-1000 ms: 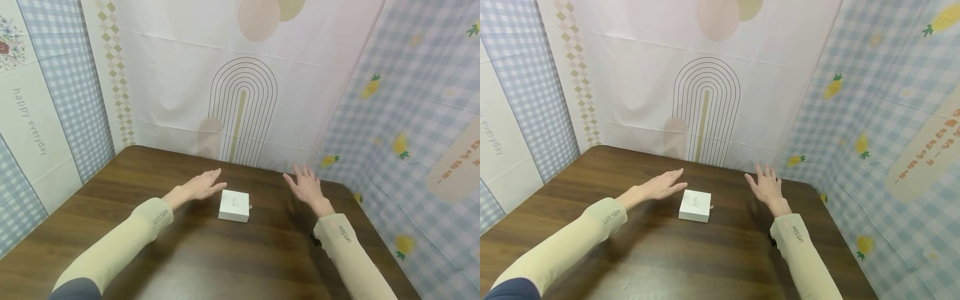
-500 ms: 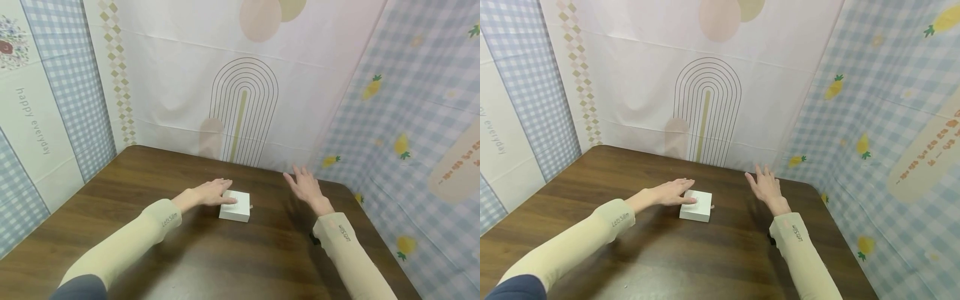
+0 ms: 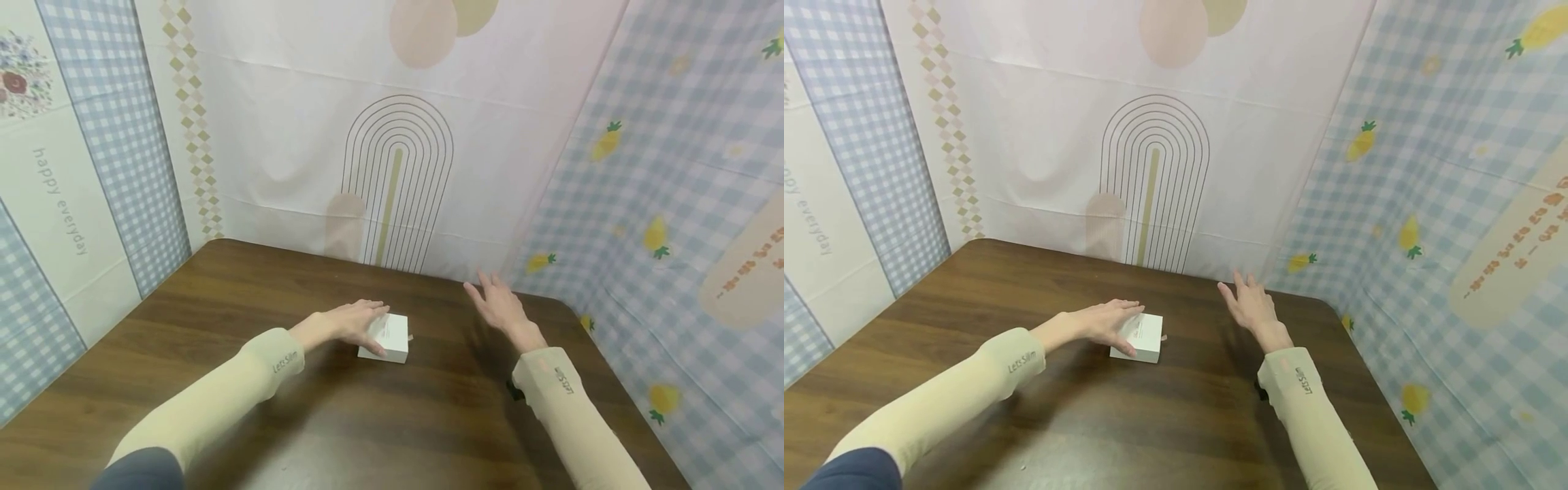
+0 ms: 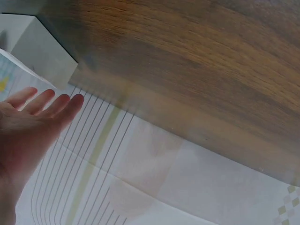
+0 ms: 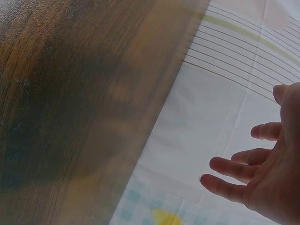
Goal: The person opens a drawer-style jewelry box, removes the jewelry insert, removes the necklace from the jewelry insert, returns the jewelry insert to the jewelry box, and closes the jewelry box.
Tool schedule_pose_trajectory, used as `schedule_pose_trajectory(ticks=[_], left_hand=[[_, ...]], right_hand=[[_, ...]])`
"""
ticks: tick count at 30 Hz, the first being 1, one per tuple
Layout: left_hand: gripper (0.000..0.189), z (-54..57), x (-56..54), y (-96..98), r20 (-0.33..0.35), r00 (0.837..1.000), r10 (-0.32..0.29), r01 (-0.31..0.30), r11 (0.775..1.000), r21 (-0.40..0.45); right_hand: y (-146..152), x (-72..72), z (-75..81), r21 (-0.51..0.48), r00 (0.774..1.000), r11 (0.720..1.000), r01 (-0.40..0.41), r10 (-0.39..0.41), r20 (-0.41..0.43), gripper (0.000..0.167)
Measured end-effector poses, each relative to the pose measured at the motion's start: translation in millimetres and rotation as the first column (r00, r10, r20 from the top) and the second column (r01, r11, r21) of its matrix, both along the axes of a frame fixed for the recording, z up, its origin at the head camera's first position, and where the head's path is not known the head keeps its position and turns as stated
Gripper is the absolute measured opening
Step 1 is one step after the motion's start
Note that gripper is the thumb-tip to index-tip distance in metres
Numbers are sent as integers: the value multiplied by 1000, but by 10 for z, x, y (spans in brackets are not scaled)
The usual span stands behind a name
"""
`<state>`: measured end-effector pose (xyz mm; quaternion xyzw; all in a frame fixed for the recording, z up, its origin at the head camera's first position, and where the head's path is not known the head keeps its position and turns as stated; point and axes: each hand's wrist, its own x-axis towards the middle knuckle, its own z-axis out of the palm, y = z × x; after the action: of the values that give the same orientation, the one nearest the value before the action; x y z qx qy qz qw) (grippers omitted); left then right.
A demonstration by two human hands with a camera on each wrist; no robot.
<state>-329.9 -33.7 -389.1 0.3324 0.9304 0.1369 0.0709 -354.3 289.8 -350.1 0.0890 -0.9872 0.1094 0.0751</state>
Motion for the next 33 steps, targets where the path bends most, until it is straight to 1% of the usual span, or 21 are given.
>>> schedule_pose_trajectory(ticks=[5, 8, 12, 20, 28, 33], left_hand=[[93, -33, -6, -1, -4, 1000, -26, 26, 1000, -9], [89, -34, -17, -8, -22, 999, -33, 32, 999, -25], [88, -41, -58, -17, -38, 999, -23, 21, 999, -36], [87, -57, -104, -23, -25, 1000, -6, 5, 999, -38], [86, -29, -158, -17, -21, 1000, -6, 5, 999, -45], [87, -21, -189, -11, -22, 1000, -7, 6, 998, -65]], right_hand=[[0, 1, -20, -5, 1000, 1000, -7, 7, -1, 73], [1, -7, -17, -6, 1000, 1000, -11, 11, -3, 72], [-14, -10, 0, -5, 1000, 1000, -10, 10, 2, 72], [-43, -19, -26, -18, 1000, 1000, -12, 13, 17, 73], [-67, -24, -20, -19, 1000, 1000, -13, 13, 13, 74], [-74, -37, -12, -29, 1000, 1000, -9, 9, 27, 71]])
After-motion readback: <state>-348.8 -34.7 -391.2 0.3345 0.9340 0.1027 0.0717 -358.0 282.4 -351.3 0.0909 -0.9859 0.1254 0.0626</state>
